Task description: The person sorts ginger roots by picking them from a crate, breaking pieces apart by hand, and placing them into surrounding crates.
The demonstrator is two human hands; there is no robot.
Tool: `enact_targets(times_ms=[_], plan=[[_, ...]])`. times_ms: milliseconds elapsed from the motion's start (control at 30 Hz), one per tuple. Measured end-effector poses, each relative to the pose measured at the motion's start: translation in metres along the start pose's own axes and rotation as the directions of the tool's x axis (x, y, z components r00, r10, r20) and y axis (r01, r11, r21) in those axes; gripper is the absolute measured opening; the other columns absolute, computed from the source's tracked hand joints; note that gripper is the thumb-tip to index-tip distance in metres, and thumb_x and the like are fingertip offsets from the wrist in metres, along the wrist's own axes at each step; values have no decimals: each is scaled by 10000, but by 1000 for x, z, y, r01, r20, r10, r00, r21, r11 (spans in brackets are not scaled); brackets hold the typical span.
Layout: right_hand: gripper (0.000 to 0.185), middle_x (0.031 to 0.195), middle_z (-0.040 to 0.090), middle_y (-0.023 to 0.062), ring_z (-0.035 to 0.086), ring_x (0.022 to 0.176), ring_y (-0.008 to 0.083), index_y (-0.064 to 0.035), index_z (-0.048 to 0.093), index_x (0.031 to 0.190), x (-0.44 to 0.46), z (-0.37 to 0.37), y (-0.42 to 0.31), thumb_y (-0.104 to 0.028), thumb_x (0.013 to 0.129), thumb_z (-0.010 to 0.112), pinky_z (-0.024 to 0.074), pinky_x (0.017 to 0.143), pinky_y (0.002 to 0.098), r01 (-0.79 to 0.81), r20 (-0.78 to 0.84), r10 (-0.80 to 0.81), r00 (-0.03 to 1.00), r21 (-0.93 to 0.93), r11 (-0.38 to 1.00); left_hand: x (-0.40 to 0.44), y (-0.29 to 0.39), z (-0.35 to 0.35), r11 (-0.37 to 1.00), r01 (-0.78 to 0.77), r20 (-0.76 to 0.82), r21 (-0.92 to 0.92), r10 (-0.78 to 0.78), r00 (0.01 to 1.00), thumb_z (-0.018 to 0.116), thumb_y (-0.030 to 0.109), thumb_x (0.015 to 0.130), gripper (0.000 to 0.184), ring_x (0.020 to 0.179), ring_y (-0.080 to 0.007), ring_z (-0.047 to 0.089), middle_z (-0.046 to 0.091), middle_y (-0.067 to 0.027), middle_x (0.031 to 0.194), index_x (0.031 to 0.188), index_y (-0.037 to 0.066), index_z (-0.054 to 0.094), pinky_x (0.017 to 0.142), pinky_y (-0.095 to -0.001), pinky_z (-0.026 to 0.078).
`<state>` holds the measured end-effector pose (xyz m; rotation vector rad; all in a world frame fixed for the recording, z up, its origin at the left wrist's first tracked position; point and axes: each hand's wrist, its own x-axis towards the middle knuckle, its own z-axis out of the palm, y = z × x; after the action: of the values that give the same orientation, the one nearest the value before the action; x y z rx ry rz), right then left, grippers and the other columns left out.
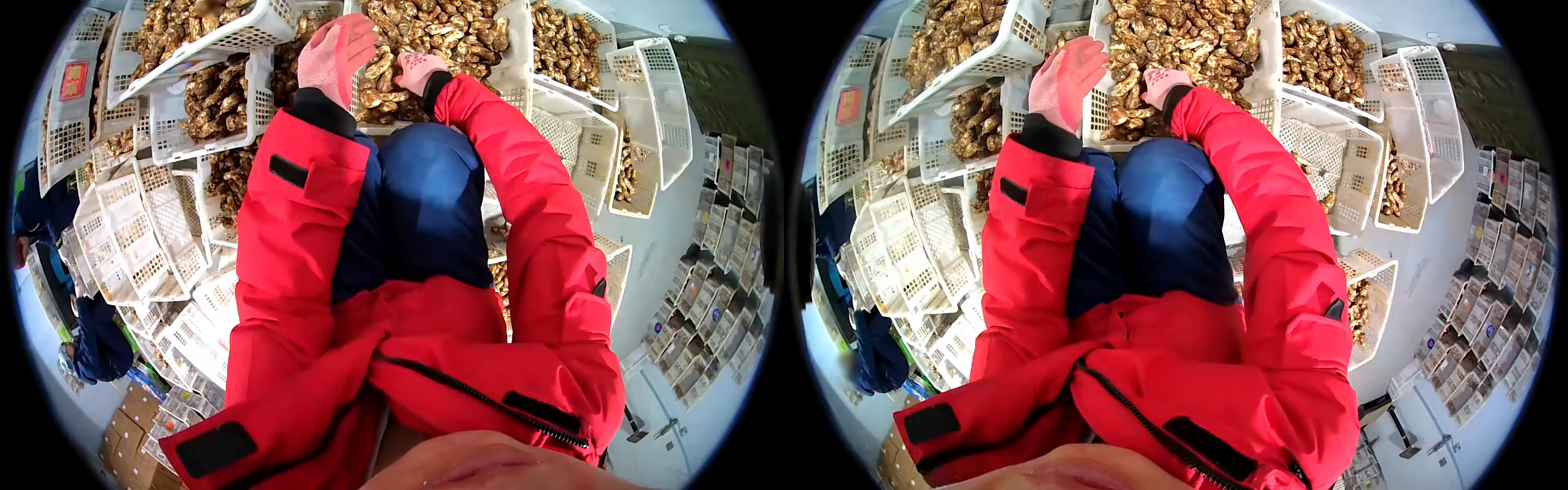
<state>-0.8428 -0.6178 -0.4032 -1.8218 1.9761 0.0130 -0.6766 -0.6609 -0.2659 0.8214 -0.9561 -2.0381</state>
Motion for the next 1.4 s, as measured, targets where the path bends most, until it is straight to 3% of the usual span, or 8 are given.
enact_targets(times_ms=[267, 333, 533, 767, 867, 1000, 1133, 1400], plan=[[242, 821, 652, 81, 618, 778, 210, -103, 626, 939, 10, 46, 59, -196, 720, 585, 473, 731, 318, 12, -175, 188, 966, 762, 648, 5, -3, 2, 1000, 15, -80, 14, -14, 997, 460, 195, 896, 339, 1005, -311, 553, 539, -199, 1123, 1152, -27, 477, 864, -388, 452], [264, 861, 653, 87, 615, 823, 223, -105, 620, 966, 9, 51, 68, -216, 728, 601, 471, 744, 321, -7, -124, 166, 978, 781, 624, 3, -4, 3, 1000, 13, -42, 14, -12, 999, 456, 220, 902, 386, 1060, -318, 516, 504, -210, 1172, 1189, -39, 440, 914, -403, 415], [475, 1024, 608, 144, 582, 944, 277, -67, 543, 1063, 3, 14, 1, -406, 736, 597, 445, 820, 342, -84, 11, 84, 996, 1, 996, 5, -4, 6, 1000, -17, -62, 9, 18, 998, 473, 181, 894, 301, 946, -295, 583, 564, -190, 1084, 1115, -21, 503, 809, -377, 484], [312, 913, 636, 136, 603, 879, 268, -37, 616, 906, -2, 7, 6, -289, 722, 602, 468, 771, 342, -101, -76, 135, 988, 343, 934, 6, -2, 9, 1000, -5, -81, -5, 5, 997, 449, 163, 900, 288, 934, -299, 589, 576, -180, 1068, 1116, -20, 504, 810, -384, 480], [264, 797, 632, 68, 583, 709, 156, -10, 618, 951, -2, 12, 26, -97, 702, 612, 470, 656, 280, 59, -151, 193, 969, 908, 415, 5, -1, 4, 997, 37, -90, -64, -42, 995, 447, 148, 898, 288, 966, -309, 576, 561, -180, 1101, 1122, -25, 502, 820, -397, 473], [439, 917, 594, 56, 564, 745, 136, 20, 469, 1196, -54, -45, 25, -42, 774, 569, 459, 690, 244, 283, -292, 4, 956, 922, -266, 2, -6, 4, 960, 189, -17, 204, -190, 982, 492, 205, 877, 360, 1022, -262, 543, 542, -139, 1138, 1179, 11, 465, 860, -369, 435], [479, 1037, 580, 82, 550, 938, 149, 20, 397, 1267, -67, -60, 20, -62, 821, 550, 422, 856, 268, 400, -402, 49, 914, 878, -264, -4, -9, 21, 834, 458, 31, 306, -490, 871, 543, 286, 865, 414, 966, -252, 570, 573, -136, 1091, 1178, 30, 452, 817, -357, 452], [478, 1175, 502, 96, 494, 1078, 188, -33, 273, 1344, -84, -87, -23, -137, 912, 448, 389, 916, 288, 317, -428, -158, 890, 830, -458, -7, -8, 33, 822, 408, 123, 398, -489, 864, 444, 336, 913, 378, 859, -185, 586, 604, -100, 1001, 1128, 30, 497, 745, -307, 470]])
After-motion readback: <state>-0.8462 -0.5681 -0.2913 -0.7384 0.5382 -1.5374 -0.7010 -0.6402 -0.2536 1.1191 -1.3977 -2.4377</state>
